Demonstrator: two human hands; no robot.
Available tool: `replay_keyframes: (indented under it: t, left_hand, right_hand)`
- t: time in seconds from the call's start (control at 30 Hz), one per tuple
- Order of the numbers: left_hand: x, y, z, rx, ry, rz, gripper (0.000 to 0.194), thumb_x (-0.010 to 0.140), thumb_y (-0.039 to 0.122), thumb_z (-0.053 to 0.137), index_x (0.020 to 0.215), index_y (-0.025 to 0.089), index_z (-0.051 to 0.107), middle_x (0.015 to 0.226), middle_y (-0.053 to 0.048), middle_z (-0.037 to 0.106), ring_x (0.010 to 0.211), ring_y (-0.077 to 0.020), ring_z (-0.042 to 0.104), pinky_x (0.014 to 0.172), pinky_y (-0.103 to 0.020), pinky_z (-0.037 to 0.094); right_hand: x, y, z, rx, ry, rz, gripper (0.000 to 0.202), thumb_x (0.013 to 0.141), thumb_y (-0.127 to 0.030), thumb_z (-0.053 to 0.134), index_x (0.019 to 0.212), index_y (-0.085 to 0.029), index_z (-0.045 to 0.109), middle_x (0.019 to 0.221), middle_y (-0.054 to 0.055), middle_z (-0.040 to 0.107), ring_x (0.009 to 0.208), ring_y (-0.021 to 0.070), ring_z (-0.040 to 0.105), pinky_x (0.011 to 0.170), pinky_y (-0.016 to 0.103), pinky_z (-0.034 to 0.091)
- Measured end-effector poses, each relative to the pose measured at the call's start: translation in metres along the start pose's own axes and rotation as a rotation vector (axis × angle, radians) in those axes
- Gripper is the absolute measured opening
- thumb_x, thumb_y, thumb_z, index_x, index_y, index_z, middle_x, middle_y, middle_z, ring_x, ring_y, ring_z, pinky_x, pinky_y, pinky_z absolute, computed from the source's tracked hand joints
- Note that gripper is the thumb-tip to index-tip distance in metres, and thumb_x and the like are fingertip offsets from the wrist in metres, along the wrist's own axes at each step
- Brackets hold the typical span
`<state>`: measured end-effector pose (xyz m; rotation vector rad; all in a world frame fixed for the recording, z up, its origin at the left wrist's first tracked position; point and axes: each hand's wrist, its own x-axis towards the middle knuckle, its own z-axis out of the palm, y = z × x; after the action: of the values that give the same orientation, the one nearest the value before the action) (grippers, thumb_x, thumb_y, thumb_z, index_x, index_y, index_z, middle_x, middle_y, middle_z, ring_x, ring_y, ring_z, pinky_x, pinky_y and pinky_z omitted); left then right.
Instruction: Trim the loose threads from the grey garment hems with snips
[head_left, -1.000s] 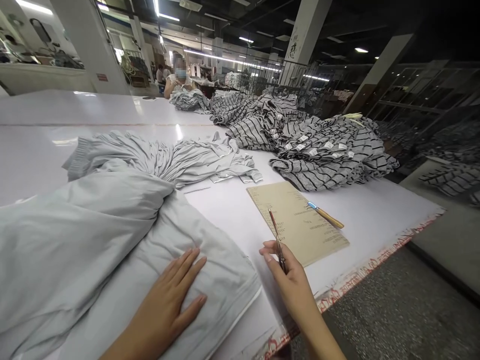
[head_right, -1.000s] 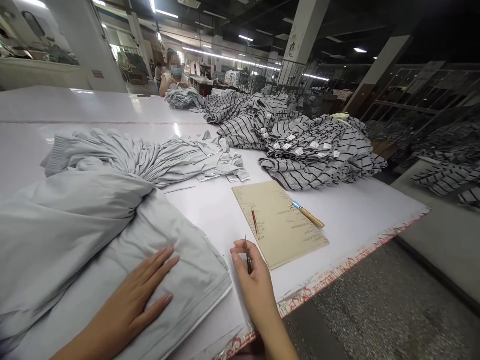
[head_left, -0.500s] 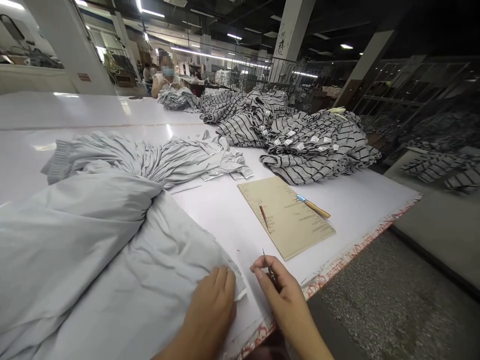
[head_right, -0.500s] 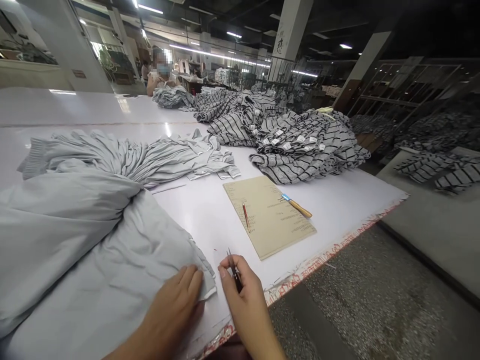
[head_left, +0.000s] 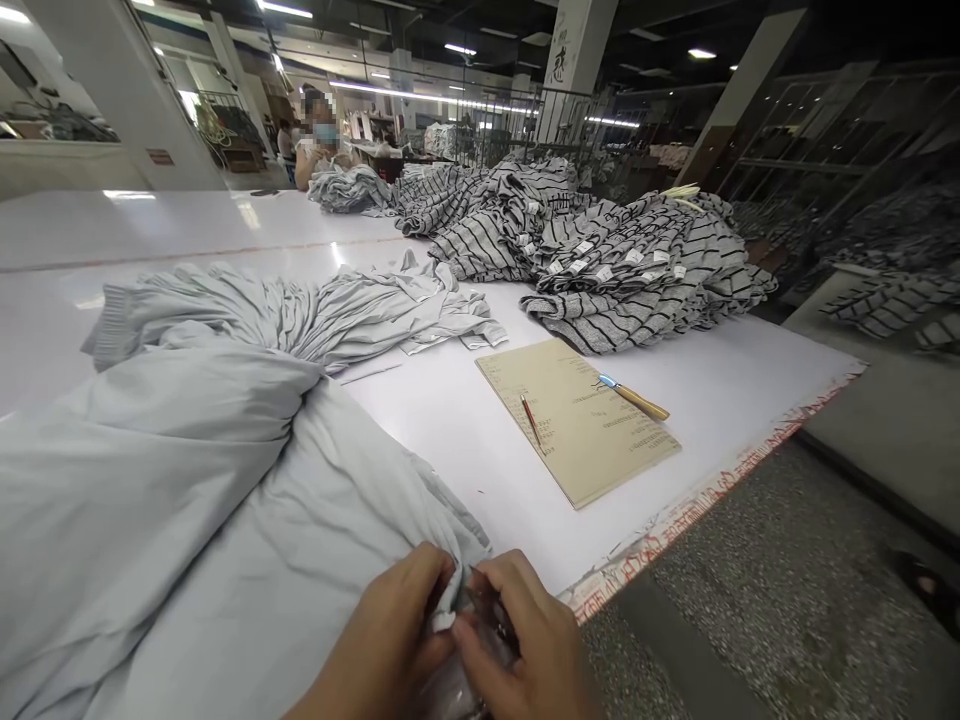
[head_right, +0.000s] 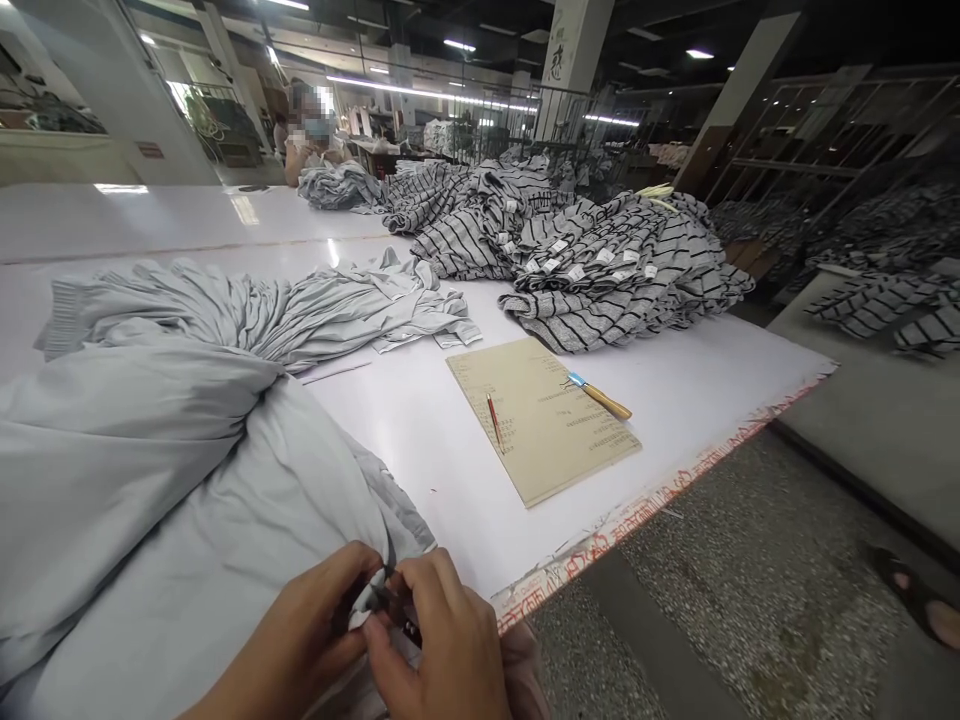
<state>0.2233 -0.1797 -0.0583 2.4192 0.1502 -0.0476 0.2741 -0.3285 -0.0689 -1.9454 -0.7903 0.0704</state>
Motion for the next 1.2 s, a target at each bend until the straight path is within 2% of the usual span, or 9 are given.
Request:
replay_keyframes:
  t: [0.23, 0.33, 0.43, 0.5, 0.57, 0.7, 0.83, 1.07, 1.2]
  left_hand:
    - [-0.003, 0.006, -0.022, 0.033, -0.117, 0.081, 0.019, 0.083, 0.019, 0.044, 0.068, 0.024, 0.035, 0.068, 0.003, 0.052, 0.06, -0.0158, 0.05, 0.056, -0.024, 0.037]
    - [-0.009, 0.001, -0.02, 0.109, 0.093, 0.106, 0.014, 0.076, 0.012, 0.042, 0.072, 0.025, 0.038, 0.068, 0.003, 0.051, 0.059, -0.0164, 0.051, 0.054, -0.025, 0.038]
    - [-0.011, -0.003, -0.012, 0.036, 0.302, 0.094, 0.026, 0.075, 0.014, 0.044, 0.099, 0.026, 0.046, 0.076, 0.002, 0.058, 0.066, -0.0185, 0.058, 0.059, -0.027, 0.043]
    - [-0.012, 0.0, -0.009, -0.181, 0.243, 0.062, 0.035, 0.078, 0.014, 0.041, 0.111, 0.027, 0.046, 0.082, 0.003, 0.063, 0.072, -0.0172, 0.062, 0.065, -0.026, 0.047]
    - [-0.014, 0.007, -0.01, -0.398, 0.166, 0.03, 0.032, 0.078, 0.013, 0.039, 0.104, 0.028, 0.051, 0.078, 0.005, 0.064, 0.072, -0.015, 0.063, 0.065, -0.023, 0.048]
    - [-0.019, 0.018, -0.015, -0.625, 0.161, -0.075, 0.029, 0.07, 0.014, 0.042, 0.093, 0.024, 0.057, 0.079, 0.004, 0.066, 0.079, -0.017, 0.064, 0.063, -0.023, 0.045]
    - [-0.023, 0.022, -0.017, -0.684, 0.161, -0.155, 0.03, 0.067, 0.015, 0.044, 0.092, 0.023, 0.059, 0.081, 0.004, 0.067, 0.076, -0.0169, 0.063, 0.064, -0.024, 0.045]
    - [-0.027, 0.022, -0.017, -0.648, 0.215, -0.169, 0.028, 0.067, 0.017, 0.047, 0.09, 0.024, 0.061, 0.084, 0.002, 0.069, 0.083, -0.0188, 0.062, 0.063, -0.024, 0.045]
    - [-0.028, 0.022, -0.015, -0.692, 0.189, -0.167, 0.026, 0.069, 0.016, 0.048, 0.093, 0.024, 0.057, 0.081, 0.003, 0.065, 0.075, -0.0172, 0.061, 0.061, -0.024, 0.045]
  right_hand:
    - [0.001, 0.002, -0.008, 0.02, -0.007, 0.048, 0.01, 0.079, -0.014, 0.046, 0.078, -0.022, 0.052, 0.072, -0.001, 0.053, 0.062, 0.0136, 0.055, 0.053, 0.02, 0.039]
    - [-0.002, 0.001, -0.007, 0.024, -0.019, 0.033, 0.009, 0.076, -0.014, 0.047, 0.076, -0.022, 0.052, 0.07, -0.002, 0.051, 0.06, 0.0129, 0.053, 0.053, 0.02, 0.039]
    - [-0.007, -0.002, -0.004, 0.008, -0.055, 0.006, 0.01, 0.07, -0.013, 0.048, 0.074, -0.022, 0.051, 0.069, -0.003, 0.051, 0.058, 0.0127, 0.053, 0.051, 0.02, 0.037]
    - [-0.009, -0.004, -0.001, -0.001, -0.079, 0.0, 0.011, 0.069, -0.013, 0.048, 0.074, -0.023, 0.051, 0.068, -0.003, 0.052, 0.056, 0.0121, 0.052, 0.049, 0.02, 0.035]
    - [-0.011, -0.005, 0.0, 0.004, -0.08, 0.005, 0.008, 0.073, -0.017, 0.049, 0.076, -0.023, 0.053, 0.069, -0.003, 0.052, 0.056, 0.0122, 0.052, 0.049, 0.02, 0.036]
    - [-0.012, -0.006, -0.001, 0.037, -0.043, 0.015, 0.013, 0.084, -0.033, 0.05, 0.081, -0.022, 0.057, 0.071, -0.001, 0.055, 0.058, 0.0137, 0.054, 0.05, 0.021, 0.036]
    - [-0.012, -0.008, -0.002, 0.007, -0.087, -0.009, 0.023, 0.089, -0.043, 0.051, 0.079, -0.023, 0.056, 0.065, -0.002, 0.06, 0.054, 0.0143, 0.056, 0.049, 0.022, 0.033]
    - [-0.016, -0.011, 0.0, -0.084, -0.094, -0.022, 0.028, 0.095, -0.041, 0.042, 0.079, -0.024, 0.058, 0.057, -0.002, 0.064, 0.049, 0.016, 0.061, 0.048, 0.023, 0.034]
    - [-0.017, -0.011, 0.005, -0.045, -0.102, 0.055, 0.014, 0.08, -0.037, 0.061, 0.08, -0.024, 0.057, 0.052, -0.006, 0.058, 0.043, 0.0136, 0.055, 0.045, 0.021, 0.033]
